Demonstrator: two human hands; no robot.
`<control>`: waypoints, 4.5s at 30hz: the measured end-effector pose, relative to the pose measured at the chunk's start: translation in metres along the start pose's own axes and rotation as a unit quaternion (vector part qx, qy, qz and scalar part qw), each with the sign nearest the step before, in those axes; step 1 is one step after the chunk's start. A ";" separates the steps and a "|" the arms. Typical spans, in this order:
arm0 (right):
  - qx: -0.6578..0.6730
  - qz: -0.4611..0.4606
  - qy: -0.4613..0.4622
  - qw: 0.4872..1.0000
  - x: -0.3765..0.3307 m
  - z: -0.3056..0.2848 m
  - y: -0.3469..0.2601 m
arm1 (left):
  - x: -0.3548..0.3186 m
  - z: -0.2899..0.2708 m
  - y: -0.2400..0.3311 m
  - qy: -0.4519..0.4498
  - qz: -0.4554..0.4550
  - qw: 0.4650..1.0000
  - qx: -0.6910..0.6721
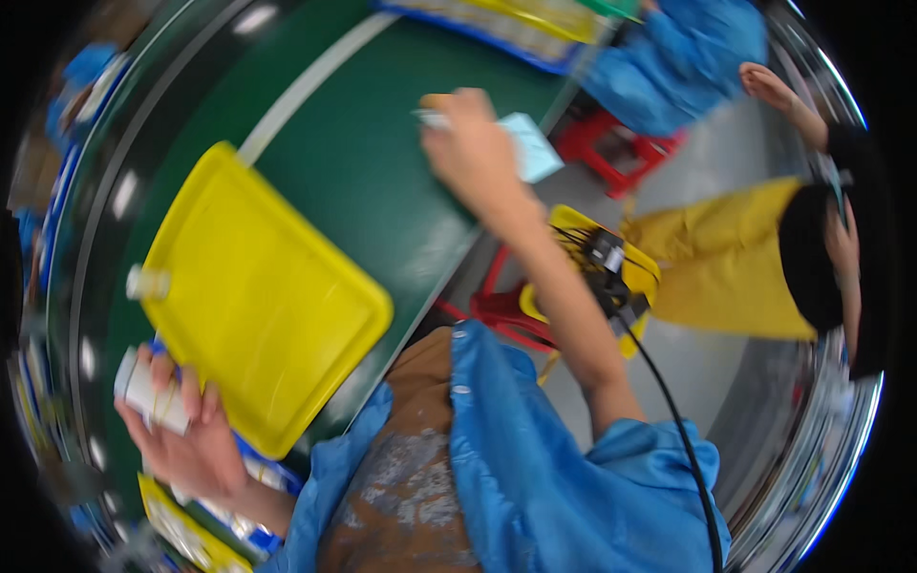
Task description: The worker applies adhesive to small cylindrical components and organizes them into trays on a production line.
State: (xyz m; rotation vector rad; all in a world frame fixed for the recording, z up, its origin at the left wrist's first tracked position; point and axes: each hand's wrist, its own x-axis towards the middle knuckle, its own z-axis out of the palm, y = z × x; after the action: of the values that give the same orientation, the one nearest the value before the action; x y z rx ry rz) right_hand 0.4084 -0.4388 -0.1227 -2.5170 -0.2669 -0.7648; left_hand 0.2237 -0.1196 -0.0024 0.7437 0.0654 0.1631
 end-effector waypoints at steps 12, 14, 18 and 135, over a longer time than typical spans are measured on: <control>0.232 -0.115 0.177 0.949 -0.057 -0.018 -0.055 | -0.008 0.014 -0.047 0.058 -0.018 0.980 0.187; 0.192 -0.057 0.235 0.951 -0.094 -0.041 -0.043 | -0.009 0.015 -0.049 0.055 -0.021 0.979 0.194; 0.375 0.401 0.339 0.764 -0.116 -0.041 0.008 | -0.006 0.007 -0.049 0.045 -0.052 0.977 0.204; -0.045 -0.077 -0.096 0.991 0.000 0.011 -0.043 | -0.022 -0.027 -0.036 -0.032 0.449 0.826 0.340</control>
State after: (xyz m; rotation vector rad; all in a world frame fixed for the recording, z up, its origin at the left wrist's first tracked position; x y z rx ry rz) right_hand 0.3998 -0.3969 -0.1132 -2.6823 -0.5094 -0.6048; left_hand 0.2031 -0.1307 -0.0467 1.4597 -0.3212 1.0624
